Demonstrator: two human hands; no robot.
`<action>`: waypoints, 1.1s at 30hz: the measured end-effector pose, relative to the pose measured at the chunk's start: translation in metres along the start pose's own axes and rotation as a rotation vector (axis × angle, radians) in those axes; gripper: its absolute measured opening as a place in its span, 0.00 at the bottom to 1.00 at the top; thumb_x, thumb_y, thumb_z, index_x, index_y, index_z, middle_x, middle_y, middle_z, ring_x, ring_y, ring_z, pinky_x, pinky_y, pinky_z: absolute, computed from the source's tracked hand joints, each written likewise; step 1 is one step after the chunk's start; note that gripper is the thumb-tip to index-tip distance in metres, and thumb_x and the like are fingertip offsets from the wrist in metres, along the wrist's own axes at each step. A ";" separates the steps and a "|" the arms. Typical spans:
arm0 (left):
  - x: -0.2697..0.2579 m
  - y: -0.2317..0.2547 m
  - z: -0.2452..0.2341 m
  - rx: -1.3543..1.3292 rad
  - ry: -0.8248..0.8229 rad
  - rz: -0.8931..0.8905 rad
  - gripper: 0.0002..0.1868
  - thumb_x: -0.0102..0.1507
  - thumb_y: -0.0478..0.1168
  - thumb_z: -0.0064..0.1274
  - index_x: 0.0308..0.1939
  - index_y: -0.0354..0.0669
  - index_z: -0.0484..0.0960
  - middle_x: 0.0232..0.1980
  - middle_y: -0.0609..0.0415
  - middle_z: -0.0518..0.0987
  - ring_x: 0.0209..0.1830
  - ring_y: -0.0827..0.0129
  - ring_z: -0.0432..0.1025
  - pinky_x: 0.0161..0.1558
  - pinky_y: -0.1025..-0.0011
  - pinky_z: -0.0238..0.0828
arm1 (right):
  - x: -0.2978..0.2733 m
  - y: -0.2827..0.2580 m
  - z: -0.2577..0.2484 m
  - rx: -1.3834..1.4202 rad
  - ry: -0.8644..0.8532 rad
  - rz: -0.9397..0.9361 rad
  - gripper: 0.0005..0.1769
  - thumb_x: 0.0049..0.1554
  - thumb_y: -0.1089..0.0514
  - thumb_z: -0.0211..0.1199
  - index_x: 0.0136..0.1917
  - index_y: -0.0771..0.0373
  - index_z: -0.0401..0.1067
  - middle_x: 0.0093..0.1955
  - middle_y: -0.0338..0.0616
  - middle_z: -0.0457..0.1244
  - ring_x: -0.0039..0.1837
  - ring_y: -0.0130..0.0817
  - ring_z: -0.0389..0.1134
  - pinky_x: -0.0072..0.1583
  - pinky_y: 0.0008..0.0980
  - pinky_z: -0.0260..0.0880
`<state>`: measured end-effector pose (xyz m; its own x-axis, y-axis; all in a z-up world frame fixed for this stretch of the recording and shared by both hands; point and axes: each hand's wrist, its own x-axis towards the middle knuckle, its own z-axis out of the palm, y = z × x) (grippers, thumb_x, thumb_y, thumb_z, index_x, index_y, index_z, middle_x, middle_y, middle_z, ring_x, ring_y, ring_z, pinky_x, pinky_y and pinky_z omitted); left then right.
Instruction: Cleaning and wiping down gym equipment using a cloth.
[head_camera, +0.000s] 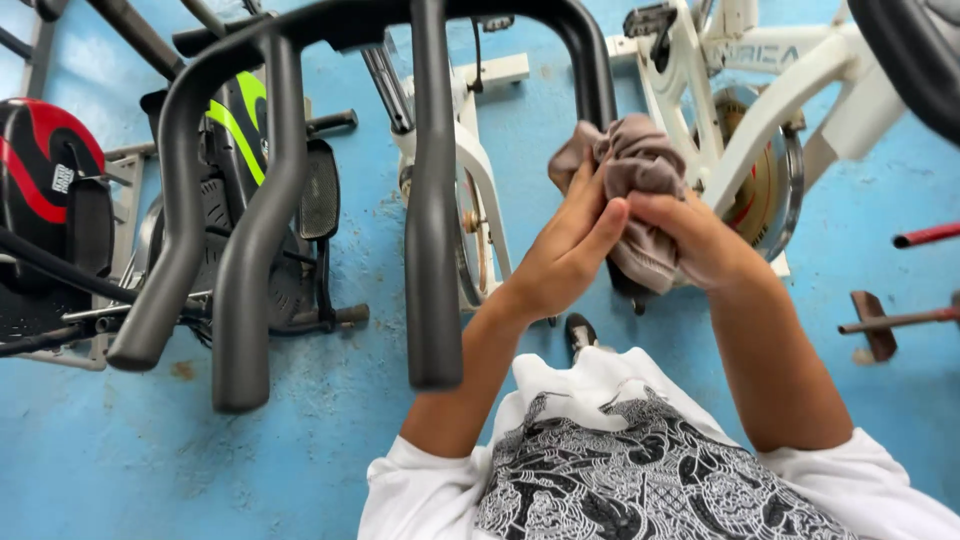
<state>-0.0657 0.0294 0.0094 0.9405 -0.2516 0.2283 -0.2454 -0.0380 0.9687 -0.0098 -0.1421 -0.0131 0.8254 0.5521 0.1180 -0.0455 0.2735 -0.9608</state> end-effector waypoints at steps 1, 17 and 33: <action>0.013 -0.009 -0.003 0.008 0.012 0.005 0.34 0.77 0.56 0.32 0.83 0.47 0.47 0.85 0.29 0.37 0.87 0.39 0.28 0.83 0.45 0.24 | 0.014 0.007 -0.002 0.000 -0.014 -0.005 0.11 0.63 0.63 0.54 0.44 0.71 0.74 0.42 0.46 0.64 0.48 0.32 0.67 0.57 0.33 0.69; 0.164 -0.092 -0.059 0.363 0.360 -0.419 0.42 0.64 0.69 0.27 0.78 0.58 0.49 0.59 0.35 0.78 0.58 0.34 0.72 0.52 0.53 0.66 | 0.218 0.044 -0.092 -0.311 -0.077 -0.007 0.35 0.61 0.52 0.57 0.76 0.51 0.46 0.70 0.46 0.54 0.71 0.35 0.58 0.71 0.32 0.57; 0.070 -0.004 -0.036 -0.692 0.100 -0.159 0.32 0.70 0.46 0.51 0.77 0.40 0.64 0.63 0.54 0.77 0.60 0.68 0.74 0.49 0.66 0.78 | 0.071 -0.048 -0.086 0.095 -0.226 -0.175 0.40 0.58 0.54 0.64 0.78 0.66 0.54 0.77 0.54 0.57 0.77 0.40 0.61 0.79 0.38 0.65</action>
<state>0.0094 0.0465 0.0254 0.9776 -0.2030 0.0546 0.0710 0.5632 0.8233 0.0994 -0.1834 0.0201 0.6796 0.6486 0.3428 0.0248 0.4467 -0.8943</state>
